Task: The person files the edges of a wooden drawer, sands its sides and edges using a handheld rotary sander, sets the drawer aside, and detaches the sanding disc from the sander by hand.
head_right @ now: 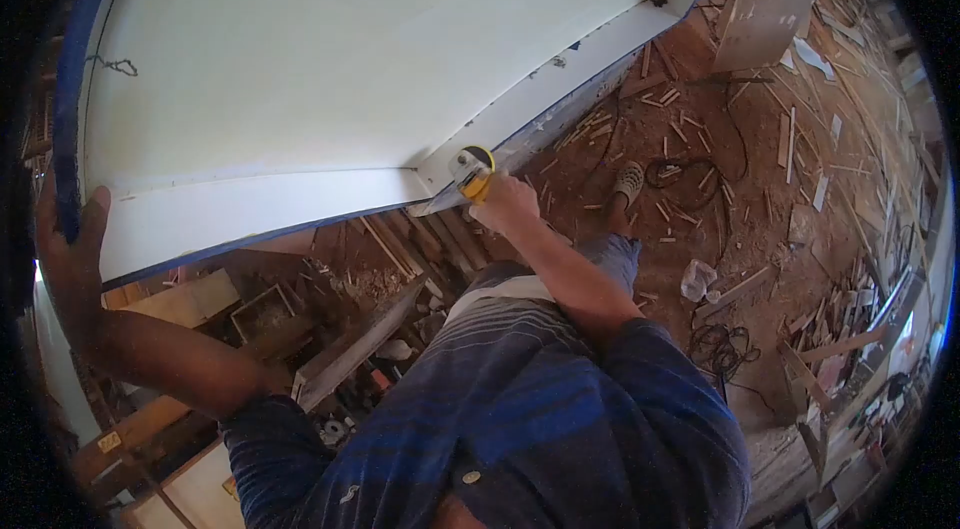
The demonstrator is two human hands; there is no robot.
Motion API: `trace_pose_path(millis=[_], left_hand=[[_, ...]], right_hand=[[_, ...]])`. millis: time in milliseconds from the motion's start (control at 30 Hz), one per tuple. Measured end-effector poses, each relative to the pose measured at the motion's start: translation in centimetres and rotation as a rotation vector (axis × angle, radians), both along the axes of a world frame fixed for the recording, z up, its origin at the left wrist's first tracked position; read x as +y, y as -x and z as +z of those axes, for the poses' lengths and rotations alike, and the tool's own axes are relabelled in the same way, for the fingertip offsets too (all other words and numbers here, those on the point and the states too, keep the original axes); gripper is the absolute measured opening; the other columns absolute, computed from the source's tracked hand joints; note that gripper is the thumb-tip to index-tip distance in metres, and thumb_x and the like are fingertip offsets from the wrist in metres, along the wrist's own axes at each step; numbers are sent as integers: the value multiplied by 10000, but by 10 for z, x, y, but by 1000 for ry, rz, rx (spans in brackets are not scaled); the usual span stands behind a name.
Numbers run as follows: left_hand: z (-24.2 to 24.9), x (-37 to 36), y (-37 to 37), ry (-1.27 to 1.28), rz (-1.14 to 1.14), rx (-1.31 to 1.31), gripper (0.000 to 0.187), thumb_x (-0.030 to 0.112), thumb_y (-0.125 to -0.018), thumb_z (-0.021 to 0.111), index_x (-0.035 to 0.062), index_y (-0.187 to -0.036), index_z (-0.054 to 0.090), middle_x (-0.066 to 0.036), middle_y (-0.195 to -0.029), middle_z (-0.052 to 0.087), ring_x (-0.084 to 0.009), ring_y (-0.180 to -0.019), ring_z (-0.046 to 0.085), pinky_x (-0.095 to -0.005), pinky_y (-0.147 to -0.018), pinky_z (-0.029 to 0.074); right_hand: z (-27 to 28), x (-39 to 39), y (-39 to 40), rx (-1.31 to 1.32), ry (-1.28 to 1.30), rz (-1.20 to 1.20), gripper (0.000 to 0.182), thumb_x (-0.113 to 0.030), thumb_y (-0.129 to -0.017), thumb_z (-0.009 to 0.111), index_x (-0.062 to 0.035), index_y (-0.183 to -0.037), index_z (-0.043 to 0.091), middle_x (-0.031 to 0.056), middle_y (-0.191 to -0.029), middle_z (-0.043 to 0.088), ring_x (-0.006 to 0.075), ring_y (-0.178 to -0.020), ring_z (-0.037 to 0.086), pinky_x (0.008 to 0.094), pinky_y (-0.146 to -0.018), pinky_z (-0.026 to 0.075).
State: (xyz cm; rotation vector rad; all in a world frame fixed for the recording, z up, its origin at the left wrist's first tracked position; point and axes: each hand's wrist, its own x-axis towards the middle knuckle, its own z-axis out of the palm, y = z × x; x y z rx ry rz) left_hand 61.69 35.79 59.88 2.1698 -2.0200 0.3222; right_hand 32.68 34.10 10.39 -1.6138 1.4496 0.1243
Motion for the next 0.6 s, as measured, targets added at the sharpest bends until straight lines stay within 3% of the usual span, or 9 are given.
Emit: trace_pose_path(millis=[300, 600], left_hand=[[-3, 2, -1, 21, -5, -37, 521, 255, -978, 734, 9, -1422, 615, -107, -1076, 703, -176, -953, 664, -341, -866, 528], [2, 4, -16, 15, 6, -74, 569, 277, -976, 737, -4, -1450, 596, -142, -1136, 720, -220, -1041, 698, -358, -931, 543]], right_hand=[[-18, 22, -38, -45, 20, 71, 674, -387, -778, 818, 10, -1270, 586, 215, -1170, 748, 387, -1123, 729, 466, -995, 584], [-29, 37, -34, -92, 58, 57, 651, -377, -756, 832, 2, -1209, 559, 239, -1114, 746, 417, -1094, 722, 515, -972, 574]])
